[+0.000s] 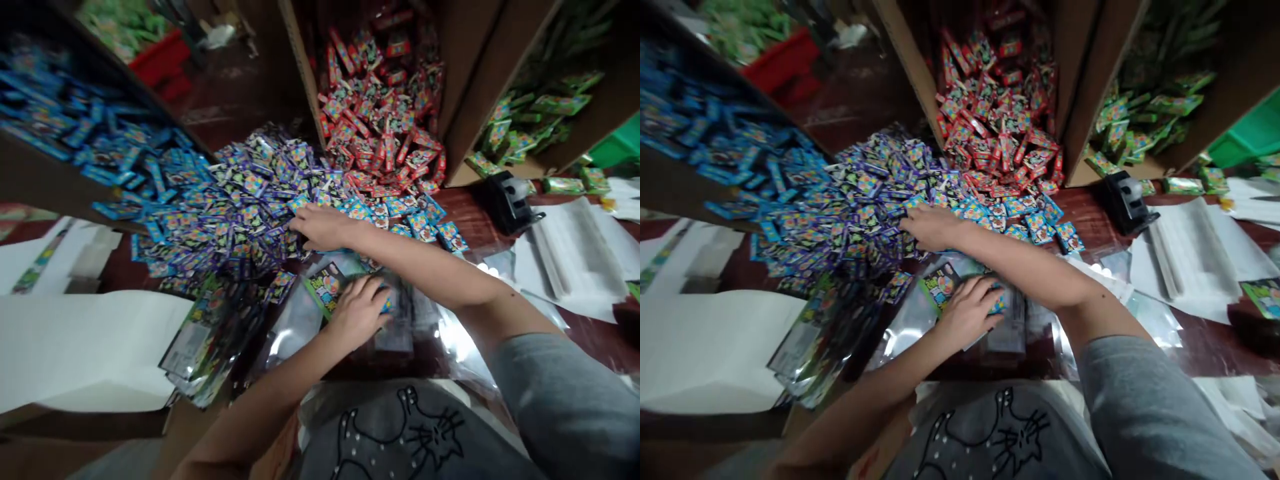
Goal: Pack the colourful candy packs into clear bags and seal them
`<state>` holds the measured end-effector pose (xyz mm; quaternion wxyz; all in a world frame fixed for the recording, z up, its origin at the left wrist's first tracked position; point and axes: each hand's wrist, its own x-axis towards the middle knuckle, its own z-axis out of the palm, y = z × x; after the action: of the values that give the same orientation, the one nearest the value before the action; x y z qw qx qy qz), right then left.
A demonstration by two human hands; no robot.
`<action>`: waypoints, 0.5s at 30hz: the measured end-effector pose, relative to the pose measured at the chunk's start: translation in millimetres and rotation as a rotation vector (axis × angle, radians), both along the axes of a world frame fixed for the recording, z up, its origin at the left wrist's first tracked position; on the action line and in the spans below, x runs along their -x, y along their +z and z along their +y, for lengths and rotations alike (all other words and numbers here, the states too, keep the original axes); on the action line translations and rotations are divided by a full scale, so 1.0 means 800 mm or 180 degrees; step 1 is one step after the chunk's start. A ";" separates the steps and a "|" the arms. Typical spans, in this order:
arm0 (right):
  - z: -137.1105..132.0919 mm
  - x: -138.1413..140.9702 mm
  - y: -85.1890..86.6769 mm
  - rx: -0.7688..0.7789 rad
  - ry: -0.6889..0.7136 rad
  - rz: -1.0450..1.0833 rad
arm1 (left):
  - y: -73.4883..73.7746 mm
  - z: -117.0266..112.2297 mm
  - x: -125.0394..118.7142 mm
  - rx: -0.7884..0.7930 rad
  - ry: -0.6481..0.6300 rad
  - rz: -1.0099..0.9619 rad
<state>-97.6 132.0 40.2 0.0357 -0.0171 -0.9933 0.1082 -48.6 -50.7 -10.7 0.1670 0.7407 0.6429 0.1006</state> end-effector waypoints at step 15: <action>0.006 -0.008 0.075 0.0583 -0.0719 0.0159 | -0.022 -0.013 0.014 -0.0545 0.0260 0.0049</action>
<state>-90.8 136.9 100.5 0.0707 -0.1293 -0.9699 0.1941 -59.9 -61.4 -28.2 0.0939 0.7261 0.6629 0.1563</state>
